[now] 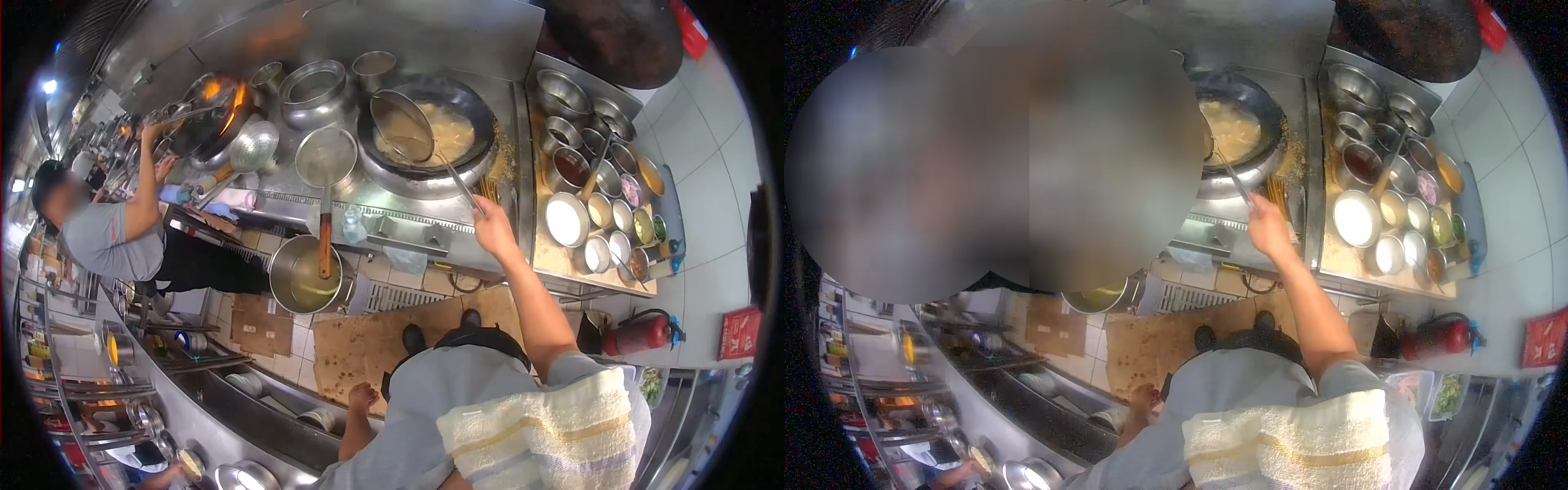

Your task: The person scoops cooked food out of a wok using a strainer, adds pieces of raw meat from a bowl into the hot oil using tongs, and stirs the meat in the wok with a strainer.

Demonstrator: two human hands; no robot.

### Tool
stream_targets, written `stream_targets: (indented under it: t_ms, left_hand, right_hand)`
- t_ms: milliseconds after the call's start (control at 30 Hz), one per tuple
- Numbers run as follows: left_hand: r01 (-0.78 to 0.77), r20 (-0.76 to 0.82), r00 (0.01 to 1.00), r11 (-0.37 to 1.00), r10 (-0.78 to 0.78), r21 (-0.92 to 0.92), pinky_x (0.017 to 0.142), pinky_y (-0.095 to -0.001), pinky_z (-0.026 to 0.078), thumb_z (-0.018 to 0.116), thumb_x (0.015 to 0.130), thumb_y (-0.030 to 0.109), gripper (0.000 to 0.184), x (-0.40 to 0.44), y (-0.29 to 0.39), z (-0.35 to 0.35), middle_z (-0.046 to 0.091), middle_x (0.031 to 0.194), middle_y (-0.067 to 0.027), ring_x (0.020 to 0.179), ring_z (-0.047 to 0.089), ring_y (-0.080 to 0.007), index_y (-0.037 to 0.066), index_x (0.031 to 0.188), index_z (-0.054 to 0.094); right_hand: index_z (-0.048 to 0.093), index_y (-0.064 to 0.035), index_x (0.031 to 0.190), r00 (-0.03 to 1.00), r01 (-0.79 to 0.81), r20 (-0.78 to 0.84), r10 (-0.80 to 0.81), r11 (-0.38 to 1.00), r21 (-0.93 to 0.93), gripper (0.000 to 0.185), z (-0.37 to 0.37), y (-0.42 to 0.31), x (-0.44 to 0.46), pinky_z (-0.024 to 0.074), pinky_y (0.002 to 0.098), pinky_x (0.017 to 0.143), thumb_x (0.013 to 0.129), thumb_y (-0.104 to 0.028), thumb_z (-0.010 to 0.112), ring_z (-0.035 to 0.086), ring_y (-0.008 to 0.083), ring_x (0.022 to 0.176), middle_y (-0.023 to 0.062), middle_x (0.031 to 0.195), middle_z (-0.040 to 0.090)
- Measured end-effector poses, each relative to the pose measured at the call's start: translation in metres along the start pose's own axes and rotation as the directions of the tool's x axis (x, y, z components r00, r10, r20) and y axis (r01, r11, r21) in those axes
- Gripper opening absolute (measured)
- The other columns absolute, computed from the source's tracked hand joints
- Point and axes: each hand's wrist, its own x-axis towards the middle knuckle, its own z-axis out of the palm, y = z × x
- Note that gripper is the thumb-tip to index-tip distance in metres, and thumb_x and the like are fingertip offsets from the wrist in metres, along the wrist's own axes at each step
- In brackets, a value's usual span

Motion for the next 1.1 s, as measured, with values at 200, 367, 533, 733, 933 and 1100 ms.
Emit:
stream_targets:
  t_ms: [200, 367, 533, 733, 933, 1100]
  left_hand:
    - [0.074, 0.177, 0.982, 0.995, -0.062, -0.063, 0.053, -0.0339, 0.051, 0.050, 0.093, 0.008, 0.010, 0.030, -0.029, -0.060, 0.051, 0.069, -0.0079, 0.055, 0.051, -0.0202, 0.003, 0.094, 0.058]
    - [0.079, 0.116, 0.991, 0.993, -0.069, -0.088, 0.053, -0.0340, 0.051, 0.049, 0.093, 0.008, 0.010, 0.019, -0.036, -0.069, 0.050, 0.069, -0.0076, 0.056, 0.053, -0.0204, 0.003, 0.093, 0.058]
    - [0.104, 0.151, 0.985, 0.981, -0.080, -0.161, 0.055, -0.0345, 0.054, 0.050, 0.093, 0.009, 0.011, 0.026, -0.043, -0.070, 0.053, 0.070, -0.0081, 0.059, 0.057, -0.0207, 0.003, 0.095, 0.059]
    - [0.101, 0.026, 0.995, 0.995, -0.101, -0.022, 0.057, -0.0344, 0.055, 0.050, 0.093, 0.009, 0.011, 0.017, -0.023, -0.020, 0.056, 0.071, -0.0069, 0.059, 0.057, -0.0199, 0.003, 0.094, 0.060]
    - [0.036, 0.130, 0.991, 0.983, -0.012, -0.181, 0.053, -0.0362, 0.051, 0.055, 0.087, 0.007, 0.009, 0.013, -0.020, -0.002, 0.054, 0.067, -0.0050, 0.059, 0.057, -0.0209, 0.006, 0.093, 0.063]
    - [-0.685, 0.617, 0.728, 0.365, 0.299, 0.631, 0.055, -0.0396, 0.050, 0.061, 0.082, 0.013, 0.013, 0.077, -0.038, -0.009, 0.057, 0.068, -0.0077, 0.062, 0.060, -0.0230, 0.007, 0.093, 0.065]
  right_hand:
    - [0.060, 0.0025, 0.127, 0.997, -0.070, 0.028, 0.075, 0.987, -0.146, 0.036, 0.021, 0.023, 0.033, 0.0443, 0.0378, 0.101, 0.094, -0.011, 0.052, 0.062, 0.0319, 0.119, 0.0254, 0.120, 0.065]
    - [0.061, 0.0031, 0.125, 0.995, -0.006, -0.094, -0.008, 0.989, -0.148, 0.035, 0.025, 0.058, 0.064, 0.0543, 0.0387, 0.081, 0.095, -0.010, 0.050, 0.070, 0.0299, 0.092, 0.0205, 0.103, 0.071]
    - [0.061, -0.0011, 0.117, 0.906, -0.419, 0.161, 0.392, 0.886, 0.198, 0.026, -0.006, 0.013, 0.059, 0.0441, 0.0345, 0.043, 0.096, -0.010, 0.049, 0.055, 0.0189, 0.048, 0.0068, 0.071, 0.062]
    - [0.054, -0.0090, 0.101, 0.758, -0.645, 0.430, 0.490, 0.467, 0.605, 0.008, 0.001, 0.004, 0.063, 0.0195, 0.0270, 0.031, 0.098, -0.007, 0.047, 0.024, 0.0070, 0.036, -0.0050, 0.058, 0.038]
    - [0.054, -0.0112, 0.099, 0.733, -0.666, 0.570, 0.371, 0.223, 0.712, 0.009, 0.028, 0.010, 0.070, 0.0194, 0.0241, 0.030, 0.100, -0.007, 0.045, 0.025, 0.0055, 0.037, -0.0061, 0.058, 0.039]
    - [0.055, -0.0114, 0.108, 0.812, -0.563, 0.472, 0.343, 0.245, 0.789, 0.013, 0.015, 0.003, 0.064, 0.0206, 0.0243, 0.031, 0.101, -0.008, 0.044, 0.026, 0.0075, 0.036, -0.0051, 0.059, 0.041]
